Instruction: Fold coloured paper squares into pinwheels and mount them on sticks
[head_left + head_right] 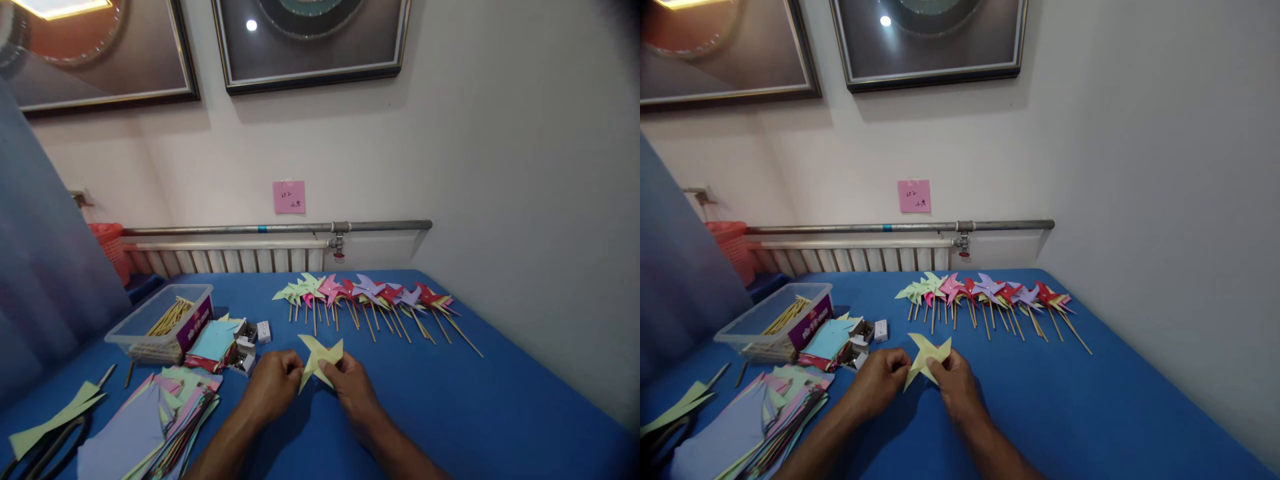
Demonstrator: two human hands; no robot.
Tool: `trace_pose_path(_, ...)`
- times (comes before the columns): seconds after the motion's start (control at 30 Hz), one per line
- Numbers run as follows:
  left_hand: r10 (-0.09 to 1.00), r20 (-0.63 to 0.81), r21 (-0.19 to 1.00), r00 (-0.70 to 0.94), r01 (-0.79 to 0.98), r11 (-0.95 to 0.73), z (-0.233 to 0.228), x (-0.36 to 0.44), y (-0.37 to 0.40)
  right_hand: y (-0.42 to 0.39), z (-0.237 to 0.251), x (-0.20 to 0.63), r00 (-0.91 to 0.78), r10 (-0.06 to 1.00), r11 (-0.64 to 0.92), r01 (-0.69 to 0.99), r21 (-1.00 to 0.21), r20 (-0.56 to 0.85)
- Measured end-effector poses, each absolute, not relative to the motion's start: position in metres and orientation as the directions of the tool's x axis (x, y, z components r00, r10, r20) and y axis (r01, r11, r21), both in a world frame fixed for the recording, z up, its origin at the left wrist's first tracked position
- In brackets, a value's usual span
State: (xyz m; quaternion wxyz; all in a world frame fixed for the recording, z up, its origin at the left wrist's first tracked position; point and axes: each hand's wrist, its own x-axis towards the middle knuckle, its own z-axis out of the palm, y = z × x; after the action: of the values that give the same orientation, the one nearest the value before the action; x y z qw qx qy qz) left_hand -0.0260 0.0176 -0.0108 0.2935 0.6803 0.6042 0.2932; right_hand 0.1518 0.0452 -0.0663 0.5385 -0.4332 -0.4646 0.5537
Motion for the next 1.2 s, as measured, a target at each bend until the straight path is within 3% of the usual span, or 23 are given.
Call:
trace_pose_path(0.53,0.995,0.044,0.736,0.095,0.670,-0.096,-0.007,-0.025,0.016,0.040,-0.058,0.151,-0.028,1.000,-0.010,-0.270,-0.963,-0.003)
trace_pose_path(0.67,0.995,0.037,0.753,0.089,0.653,-0.086,-0.005,-0.032,0.018,0.039,-0.054,0.153,0.001,0.998,0.067,-0.196,-0.978,0.068)
trace_pose_path(0.8,0.989,0.080,0.828,0.128,0.543,-0.137,0.004,-0.036,0.015,0.028,-0.036,0.160,-0.067,0.963,0.266,0.038,-0.963,0.263)
trace_pose_path(0.87,0.977,0.139,0.856,0.160,0.477,-0.200,0.010,-0.036,0.012,0.020,-0.023,0.164,-0.136,0.891,0.452,0.163,-0.877,0.434)
trace_pose_path(0.97,0.950,0.259,0.836,0.178,0.451,-0.312,0.017,-0.033,0.006,0.010,-0.004,0.170,-0.214,0.671,0.740,0.251,-0.624,0.710)
trace_pose_path(1.03,0.928,0.331,0.813,0.173,0.447,-0.374,0.021,-0.032,0.003,0.005,0.005,0.173,-0.230,0.559,0.822,0.277,-0.497,0.797)
trace_pose_path(1.2,0.886,0.430,0.779,0.172,0.425,-0.461,0.029,-0.031,-0.006,0.002,0.016,0.180,-0.270,0.415,0.891,0.314,-0.328,0.869)
